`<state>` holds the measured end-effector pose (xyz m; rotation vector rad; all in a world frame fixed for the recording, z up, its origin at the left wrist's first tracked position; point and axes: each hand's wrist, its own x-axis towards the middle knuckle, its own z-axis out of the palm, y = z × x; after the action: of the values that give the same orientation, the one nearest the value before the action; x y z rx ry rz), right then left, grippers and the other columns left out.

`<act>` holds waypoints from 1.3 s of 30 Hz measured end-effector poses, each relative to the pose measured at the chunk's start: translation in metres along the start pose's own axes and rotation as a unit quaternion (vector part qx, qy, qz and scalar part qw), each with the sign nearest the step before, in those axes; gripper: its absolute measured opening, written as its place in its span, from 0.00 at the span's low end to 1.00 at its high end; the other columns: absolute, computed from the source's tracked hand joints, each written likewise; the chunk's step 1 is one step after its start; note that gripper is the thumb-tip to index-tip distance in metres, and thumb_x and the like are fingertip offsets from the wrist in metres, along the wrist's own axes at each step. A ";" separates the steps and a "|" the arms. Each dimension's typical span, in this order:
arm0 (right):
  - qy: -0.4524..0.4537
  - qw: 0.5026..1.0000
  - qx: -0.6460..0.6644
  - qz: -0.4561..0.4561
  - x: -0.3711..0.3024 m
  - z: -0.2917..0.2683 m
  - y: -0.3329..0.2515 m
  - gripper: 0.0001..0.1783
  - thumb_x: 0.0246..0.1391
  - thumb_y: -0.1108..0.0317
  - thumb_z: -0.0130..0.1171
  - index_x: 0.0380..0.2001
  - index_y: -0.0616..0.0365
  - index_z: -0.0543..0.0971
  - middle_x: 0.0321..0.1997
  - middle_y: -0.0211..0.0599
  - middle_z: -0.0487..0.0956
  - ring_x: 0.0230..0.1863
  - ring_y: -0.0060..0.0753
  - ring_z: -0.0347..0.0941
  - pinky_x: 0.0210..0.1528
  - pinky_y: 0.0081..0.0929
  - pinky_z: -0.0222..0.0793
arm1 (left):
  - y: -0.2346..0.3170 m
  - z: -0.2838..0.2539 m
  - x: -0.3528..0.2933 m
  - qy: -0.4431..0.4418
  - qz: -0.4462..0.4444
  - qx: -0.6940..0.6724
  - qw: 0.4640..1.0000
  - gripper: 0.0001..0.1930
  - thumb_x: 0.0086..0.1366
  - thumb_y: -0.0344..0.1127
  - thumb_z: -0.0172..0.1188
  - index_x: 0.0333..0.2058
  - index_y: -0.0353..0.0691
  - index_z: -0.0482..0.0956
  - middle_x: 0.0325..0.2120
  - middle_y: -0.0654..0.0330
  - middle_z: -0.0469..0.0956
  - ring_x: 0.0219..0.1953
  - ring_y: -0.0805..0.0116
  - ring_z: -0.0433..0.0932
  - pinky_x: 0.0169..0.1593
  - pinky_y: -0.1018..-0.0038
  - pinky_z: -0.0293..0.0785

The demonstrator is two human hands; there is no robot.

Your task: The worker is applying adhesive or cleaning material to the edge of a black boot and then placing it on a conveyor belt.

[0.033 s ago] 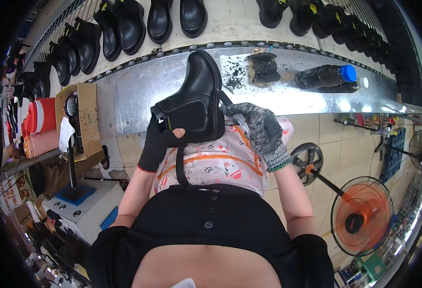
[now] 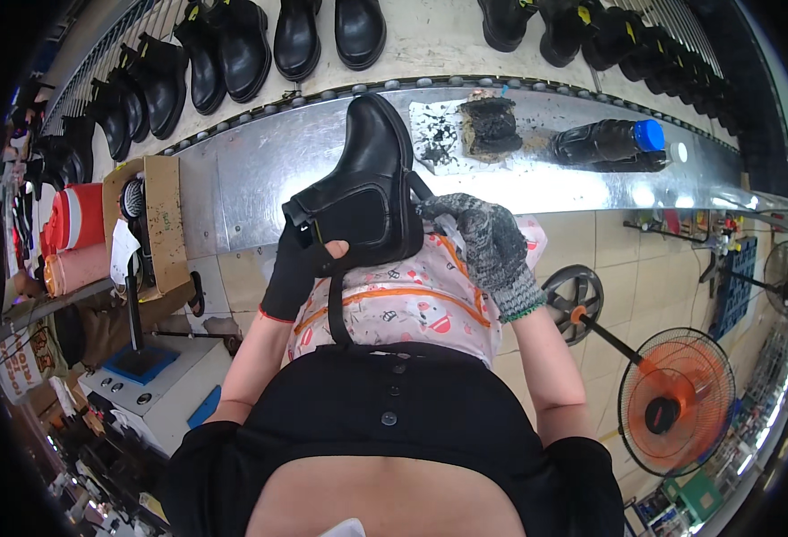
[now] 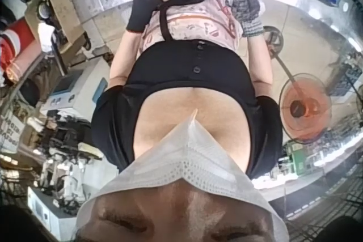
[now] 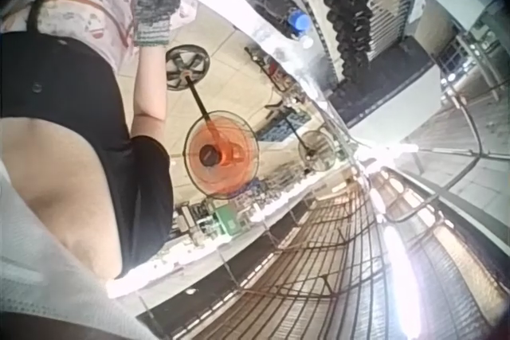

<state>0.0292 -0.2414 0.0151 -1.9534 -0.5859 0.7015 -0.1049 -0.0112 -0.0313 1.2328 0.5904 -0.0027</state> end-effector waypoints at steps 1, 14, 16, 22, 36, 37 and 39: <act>0.002 1.000 0.000 0.002 -0.002 -0.001 -0.001 0.19 0.56 0.65 0.46 0.43 0.68 0.76 0.42 0.44 0.79 0.44 0.33 0.76 0.52 0.28 0.68 | -0.003 0.001 0.000 -0.002 -0.001 0.000 1.000 0.35 0.46 0.27 0.68 0.54 0.37 0.62 0.43 0.57 0.74 0.43 0.68 0.75 0.46 0.74 0.73; -0.002 1.000 -0.019 0.012 -0.025 -0.008 -0.005 0.17 0.48 0.72 0.52 0.42 0.63 0.78 0.41 0.41 0.80 0.44 0.31 0.76 0.50 0.27 0.69 | -0.004 0.025 -0.002 -0.008 0.013 -0.020 1.000 0.30 0.49 0.30 0.65 0.52 0.36 0.66 0.43 0.59 0.74 0.44 0.70 0.73 0.48 0.74 0.71; -0.005 0.993 -0.114 -0.037 -0.027 -0.014 -0.018 0.13 0.52 0.70 0.51 0.40 0.53 0.80 0.38 0.39 0.80 0.39 0.41 0.77 0.44 0.31 0.71 | -0.003 0.029 -0.001 -0.015 0.023 -0.029 0.999 0.32 0.49 0.28 0.66 0.53 0.36 0.63 0.44 0.57 0.73 0.45 0.68 0.73 0.48 0.74 0.72; -0.012 0.995 -0.086 -0.040 -0.051 -0.027 -0.017 0.19 0.58 0.56 0.44 0.39 0.56 0.80 0.38 0.40 0.81 0.40 0.41 0.77 0.45 0.30 0.71 | 0.003 0.040 0.001 -0.017 -0.025 -0.103 0.994 0.27 0.52 0.27 0.63 0.52 0.35 0.65 0.43 0.58 0.74 0.44 0.69 0.74 0.47 0.75 0.72; 0.045 0.982 -0.102 -0.150 -0.078 -0.022 -0.012 0.32 0.59 0.41 0.36 0.37 0.59 0.78 0.36 0.41 0.80 0.41 0.45 0.77 0.44 0.35 0.71 | 0.025 0.046 0.008 -0.078 -0.076 -0.252 0.962 0.16 0.60 0.36 0.56 0.44 0.34 0.70 0.29 0.56 0.77 0.26 0.68 0.77 0.30 0.75 0.74; 0.046 0.982 -0.101 -0.150 -0.078 -0.021 -0.009 0.32 0.59 0.41 0.36 0.37 0.59 0.78 0.36 0.41 0.80 0.41 0.45 0.77 0.44 0.35 0.71 | 0.028 0.047 0.008 -0.078 -0.075 -0.251 0.962 0.16 0.60 0.36 0.56 0.44 0.34 0.70 0.29 0.56 0.77 0.26 0.68 0.77 0.30 0.75 0.74; 0.065 0.980 -0.090 -0.163 -0.078 -0.021 -0.005 0.31 0.59 0.43 0.38 0.36 0.60 0.78 0.36 0.41 0.80 0.33 0.39 0.78 0.36 0.29 0.73 | 0.037 0.050 0.007 -0.062 -0.083 -0.256 0.961 0.15 0.61 0.38 0.55 0.43 0.33 0.71 0.28 0.56 0.77 0.25 0.69 0.76 0.29 0.75 0.72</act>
<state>-0.0130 -0.3033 0.0460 -1.9859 -0.8885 0.3227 -0.0664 -0.0404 0.0086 0.6724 0.5395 -0.0648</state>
